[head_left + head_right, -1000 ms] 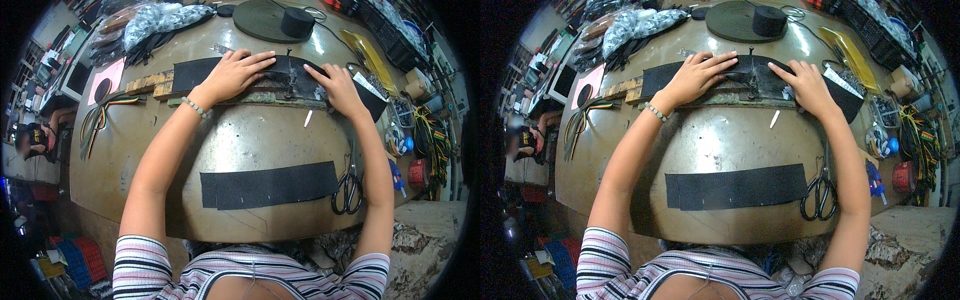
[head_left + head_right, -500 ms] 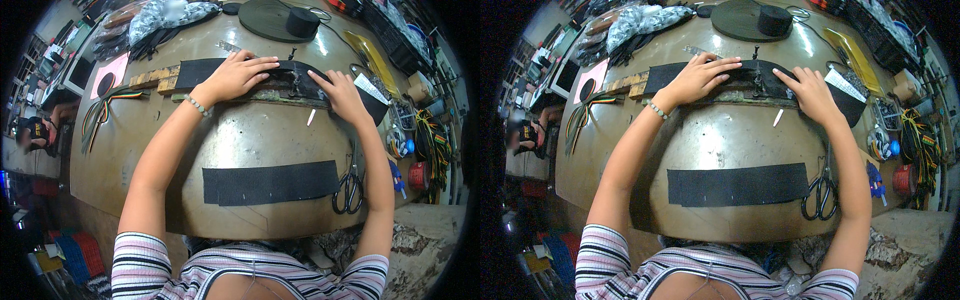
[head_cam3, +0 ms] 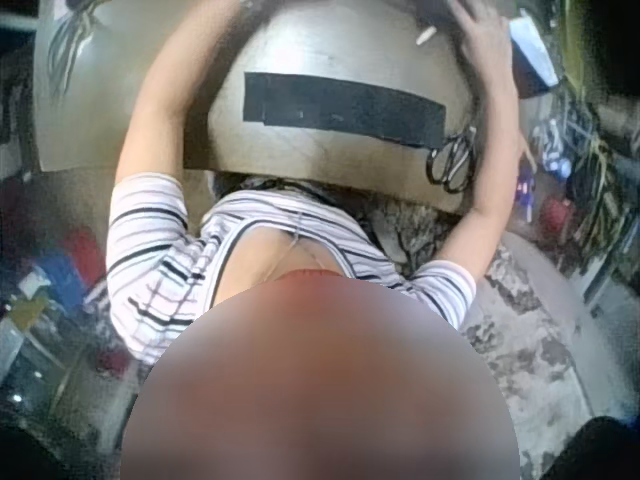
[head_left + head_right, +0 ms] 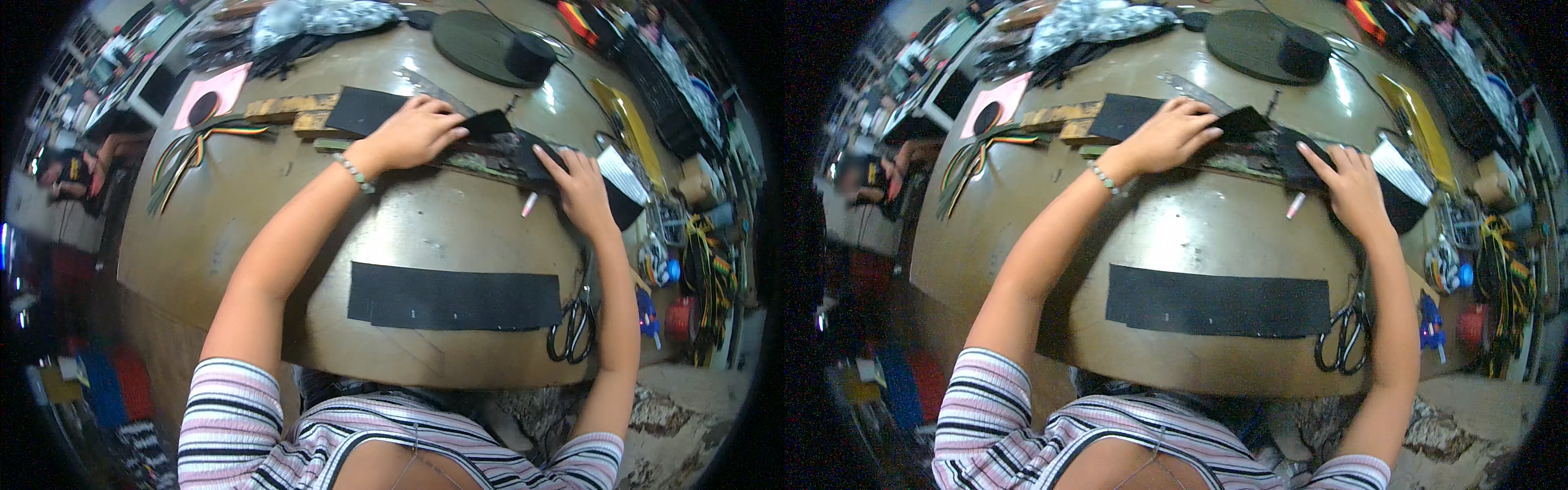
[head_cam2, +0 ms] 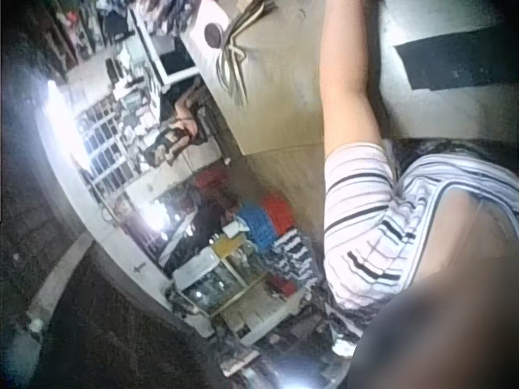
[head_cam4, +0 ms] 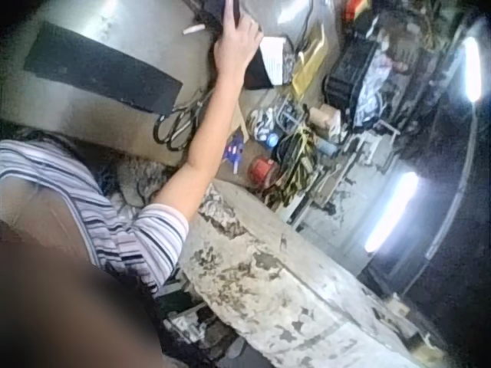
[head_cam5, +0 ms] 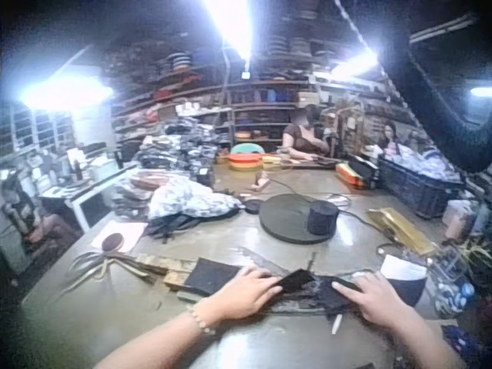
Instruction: The person measures and marks a long strip of black fabric using a paper template and a white marker, then cuts the fabric into rectangular pieces with scissors. The cut pieces are stacked on the table.
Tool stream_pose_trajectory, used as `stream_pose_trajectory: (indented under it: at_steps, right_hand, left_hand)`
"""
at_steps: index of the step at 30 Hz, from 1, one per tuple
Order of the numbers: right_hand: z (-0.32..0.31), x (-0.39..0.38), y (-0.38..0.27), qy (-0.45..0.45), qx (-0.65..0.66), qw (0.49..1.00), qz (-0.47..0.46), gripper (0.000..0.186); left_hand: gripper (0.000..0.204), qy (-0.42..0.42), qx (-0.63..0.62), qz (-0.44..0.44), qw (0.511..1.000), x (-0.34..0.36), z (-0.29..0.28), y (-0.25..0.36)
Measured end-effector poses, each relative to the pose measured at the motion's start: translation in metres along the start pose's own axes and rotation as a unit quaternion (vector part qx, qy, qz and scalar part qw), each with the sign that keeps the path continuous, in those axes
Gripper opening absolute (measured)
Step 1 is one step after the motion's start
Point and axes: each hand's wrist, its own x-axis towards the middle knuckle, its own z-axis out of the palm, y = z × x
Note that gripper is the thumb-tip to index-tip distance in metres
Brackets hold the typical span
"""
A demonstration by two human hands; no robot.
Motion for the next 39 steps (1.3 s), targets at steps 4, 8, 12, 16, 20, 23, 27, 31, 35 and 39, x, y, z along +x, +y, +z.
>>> stream_pose_trajectory:
  at_steps: [4,8,12,16,20,23,27,31,35,39]
  right_hand:
    - [-0.001,-0.003,-0.003,-0.016,-0.003,1.000,0.011,0.085]
    - [0.005,-0.007,-0.002,-0.044,-0.024,0.998,0.029,0.073]
    - [0.017,-0.012,0.003,-0.036,-0.064,0.997,0.006,0.071]
    - [0.022,-0.020,0.003,-0.027,-0.077,0.997,0.011,0.070]
    - [0.023,-0.025,0.005,-0.023,-0.076,0.997,0.014,0.070]
    - [0.023,-0.028,0.008,-0.025,-0.091,0.996,0.005,0.071]
    - [0.010,-0.035,0.010,-0.052,-0.116,0.992,0.009,0.074]
    - [-0.031,-0.032,-0.003,0.012,-0.173,0.974,0.146,0.079]
    - [-0.086,-0.009,-0.046,0.166,-0.281,0.895,0.304,0.074]
    - [-0.121,0.029,-0.116,0.318,-0.274,0.899,0.129,0.056]
  left_hand:
    - [0.028,0.043,0.028,0.035,0.998,-0.004,0.008,-0.008]
    - [0.029,0.059,-0.012,0.028,0.998,-0.003,0.017,-0.010]
    - [0.039,0.067,-0.053,0.024,0.996,0.000,0.032,-0.010]
    - [0.041,0.053,-0.044,0.024,0.997,0.002,0.038,-0.017]
    - [0.042,0.053,-0.050,0.019,0.997,0.000,0.038,-0.016]
    - [0.042,0.054,-0.057,0.016,0.997,-0.003,0.033,-0.012]
    - [0.039,0.039,-0.050,0.008,0.998,-0.013,0.021,-0.009]
    - [0.037,0.109,-0.057,-0.014,0.992,-0.046,0.018,0.014]
    - [0.046,-0.018,0.023,-0.070,0.997,-0.099,0.027,0.067]
    - [0.078,-0.036,-0.031,-0.132,0.990,-0.109,-0.009,0.082]
